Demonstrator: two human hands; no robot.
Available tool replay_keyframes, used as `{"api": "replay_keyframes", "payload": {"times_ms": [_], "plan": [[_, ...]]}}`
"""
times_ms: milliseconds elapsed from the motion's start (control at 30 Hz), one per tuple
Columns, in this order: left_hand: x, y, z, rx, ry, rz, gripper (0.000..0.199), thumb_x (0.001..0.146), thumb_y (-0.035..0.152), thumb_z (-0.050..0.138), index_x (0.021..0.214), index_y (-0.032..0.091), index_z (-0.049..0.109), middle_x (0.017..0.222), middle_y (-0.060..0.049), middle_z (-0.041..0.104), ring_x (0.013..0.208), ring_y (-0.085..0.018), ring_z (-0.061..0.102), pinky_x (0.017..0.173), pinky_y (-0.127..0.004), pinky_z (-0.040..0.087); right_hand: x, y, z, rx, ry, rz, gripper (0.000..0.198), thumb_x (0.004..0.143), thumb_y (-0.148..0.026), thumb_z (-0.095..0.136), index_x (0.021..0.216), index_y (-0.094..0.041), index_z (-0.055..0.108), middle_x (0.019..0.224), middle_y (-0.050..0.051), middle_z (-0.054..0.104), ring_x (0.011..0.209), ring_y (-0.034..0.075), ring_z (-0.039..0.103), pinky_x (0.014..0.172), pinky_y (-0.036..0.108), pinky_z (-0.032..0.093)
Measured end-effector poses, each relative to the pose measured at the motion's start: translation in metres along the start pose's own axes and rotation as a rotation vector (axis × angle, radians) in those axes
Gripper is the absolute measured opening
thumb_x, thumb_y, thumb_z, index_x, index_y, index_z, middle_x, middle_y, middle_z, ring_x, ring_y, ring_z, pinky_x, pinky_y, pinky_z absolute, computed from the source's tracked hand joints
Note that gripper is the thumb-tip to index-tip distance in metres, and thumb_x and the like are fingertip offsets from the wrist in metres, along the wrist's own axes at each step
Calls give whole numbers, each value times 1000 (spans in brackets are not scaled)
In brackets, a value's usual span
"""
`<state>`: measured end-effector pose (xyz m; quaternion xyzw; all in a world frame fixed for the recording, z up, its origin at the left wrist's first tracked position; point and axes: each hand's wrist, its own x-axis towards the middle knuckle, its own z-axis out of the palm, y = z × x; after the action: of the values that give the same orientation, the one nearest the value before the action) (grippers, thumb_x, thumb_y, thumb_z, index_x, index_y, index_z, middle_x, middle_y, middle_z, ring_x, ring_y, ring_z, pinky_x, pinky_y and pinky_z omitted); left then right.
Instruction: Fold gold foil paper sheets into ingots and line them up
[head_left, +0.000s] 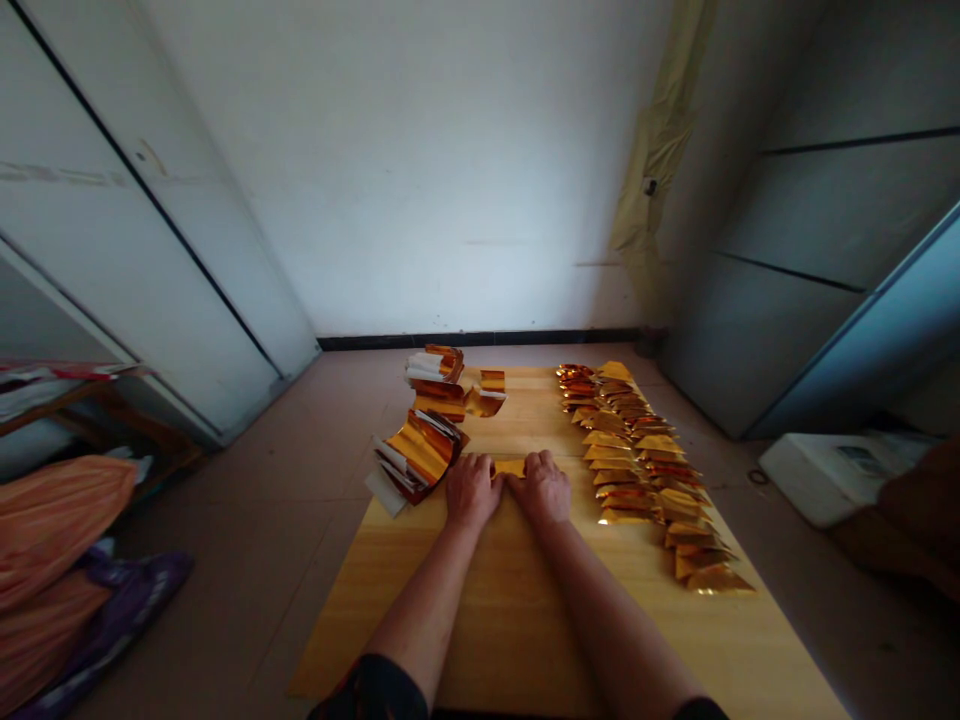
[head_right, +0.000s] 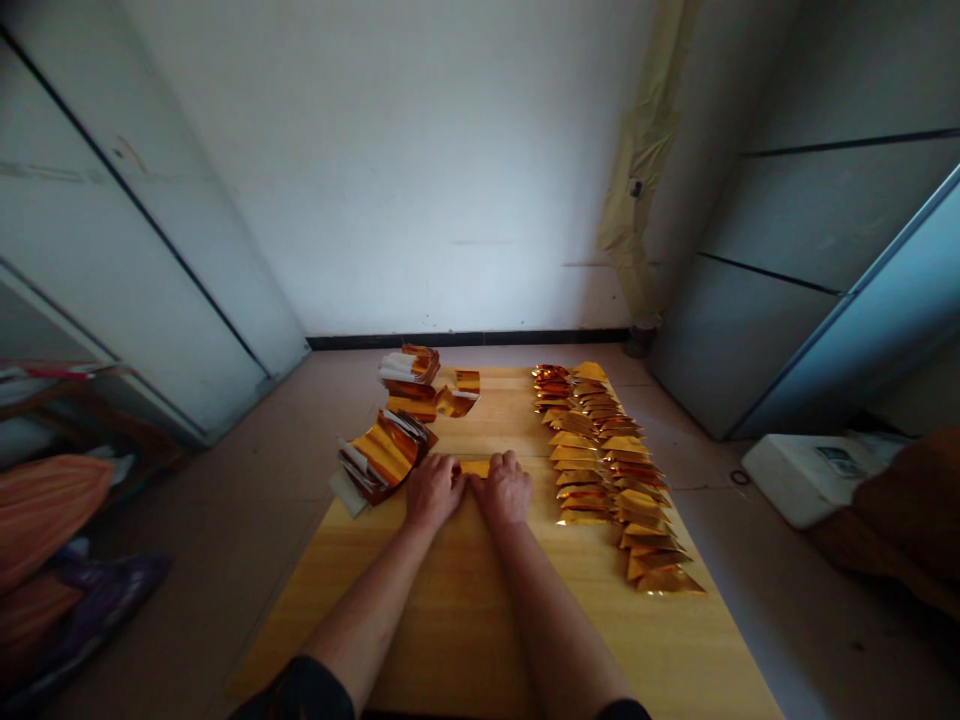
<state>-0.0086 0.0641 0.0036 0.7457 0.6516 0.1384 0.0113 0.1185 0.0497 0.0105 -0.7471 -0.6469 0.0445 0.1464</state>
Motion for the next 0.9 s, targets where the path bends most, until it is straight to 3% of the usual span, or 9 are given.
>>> {"api": "replay_keyframes", "payload": {"times_ms": [233, 467, 733, 900], "plan": [[2, -3, 1, -43, -7, -5, 14, 82, 32, 57, 91, 21, 60, 94, -4, 62, 96, -20, 54, 78, -31, 38, 11, 7, -1, 113, -127, 94, 14, 79, -25, 56, 92, -21, 59, 99, 3, 57, 80, 14, 59, 64, 24, 36], [1, -5, 2, -45, 5, 5, 15, 86, 21, 49, 92, 24, 62, 94, -3, 62, 96, -19, 54, 76, -29, 37, 17, 14, -1, 146, -154, 125, 29, 77, -11, 48, 102, -22, 59, 104, 4, 59, 81, 13, 61, 62, 22, 37], [0, -5, 1, -43, -2, 2, 17, 84, 16, 49, 90, 24, 63, 93, -4, 60, 97, -19, 53, 75, -30, 36, 19, 11, -6, 113, -179, 135, 34, 80, -10, 43, 105, -23, 61, 103, 6, 60, 84, 15, 62, 64, 23, 39], [-2, -3, 1, -28, 29, 9, 19, 84, 22, 49, 98, 24, 62, 95, -6, 58, 97, -21, 53, 75, -31, 38, 16, 14, -6, 141, -141, 119, 29, 79, -13, 48, 104, -24, 60, 104, 4, 58, 79, 13, 60, 61, 22, 36]]}}
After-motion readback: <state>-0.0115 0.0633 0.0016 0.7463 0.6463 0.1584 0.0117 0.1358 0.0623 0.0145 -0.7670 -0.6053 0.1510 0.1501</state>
